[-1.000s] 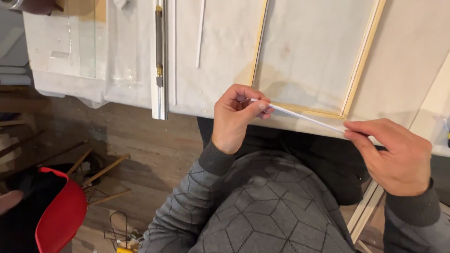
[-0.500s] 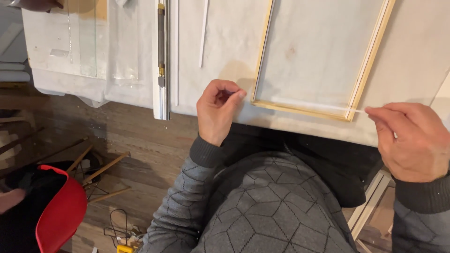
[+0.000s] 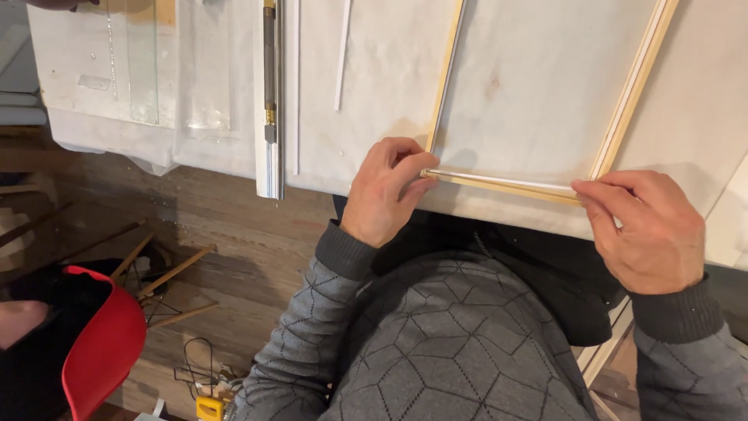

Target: Measure, cut, and fit spacer strips into the inner edges of a wooden picture frame.

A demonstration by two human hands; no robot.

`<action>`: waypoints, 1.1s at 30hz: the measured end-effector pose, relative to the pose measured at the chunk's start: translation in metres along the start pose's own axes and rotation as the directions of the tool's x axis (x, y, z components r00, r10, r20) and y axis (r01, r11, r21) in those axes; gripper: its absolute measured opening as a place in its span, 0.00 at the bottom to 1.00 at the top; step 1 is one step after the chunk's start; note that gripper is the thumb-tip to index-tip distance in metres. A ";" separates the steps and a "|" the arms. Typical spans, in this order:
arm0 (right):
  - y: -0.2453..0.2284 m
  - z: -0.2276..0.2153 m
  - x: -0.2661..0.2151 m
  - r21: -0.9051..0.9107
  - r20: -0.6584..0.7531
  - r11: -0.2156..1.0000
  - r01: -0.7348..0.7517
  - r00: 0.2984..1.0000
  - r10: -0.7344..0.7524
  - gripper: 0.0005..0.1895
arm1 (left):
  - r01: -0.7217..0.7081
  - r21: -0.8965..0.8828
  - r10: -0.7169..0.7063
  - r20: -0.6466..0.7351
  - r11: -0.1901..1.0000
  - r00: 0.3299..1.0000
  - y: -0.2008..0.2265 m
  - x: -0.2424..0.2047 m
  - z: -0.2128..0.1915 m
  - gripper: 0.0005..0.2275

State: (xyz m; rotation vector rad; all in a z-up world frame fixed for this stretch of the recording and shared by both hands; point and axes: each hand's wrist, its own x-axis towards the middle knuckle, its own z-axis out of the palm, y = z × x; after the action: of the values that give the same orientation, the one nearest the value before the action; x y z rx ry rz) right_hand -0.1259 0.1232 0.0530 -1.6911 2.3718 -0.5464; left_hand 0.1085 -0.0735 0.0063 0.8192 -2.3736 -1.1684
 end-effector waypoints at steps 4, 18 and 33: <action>-0.001 0.003 0.000 0.018 -0.007 1.000 -0.008 1.000 0.008 0.08 | 0.014 0.000 -0.014 0.036 1.000 0.999 0.000 0.001 0.001 0.11; 0.032 -0.019 -0.001 0.044 0.084 0.999 -0.028 0.996 0.024 0.16 | -0.033 0.089 0.027 0.069 0.995 0.997 0.019 0.010 -0.002 0.08; 0.045 -0.022 0.021 0.110 0.292 0.985 0.132 0.943 -0.159 0.16 | -0.456 -0.012 0.446 0.234 0.890 0.864 0.072 0.036 0.096 0.13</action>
State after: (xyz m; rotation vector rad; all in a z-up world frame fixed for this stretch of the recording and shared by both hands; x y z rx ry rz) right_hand -0.1802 0.1210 0.0565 -1.7769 1.9946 -0.3788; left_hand 0.0039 -0.0045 0.0104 0.1132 -2.5872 -1.0569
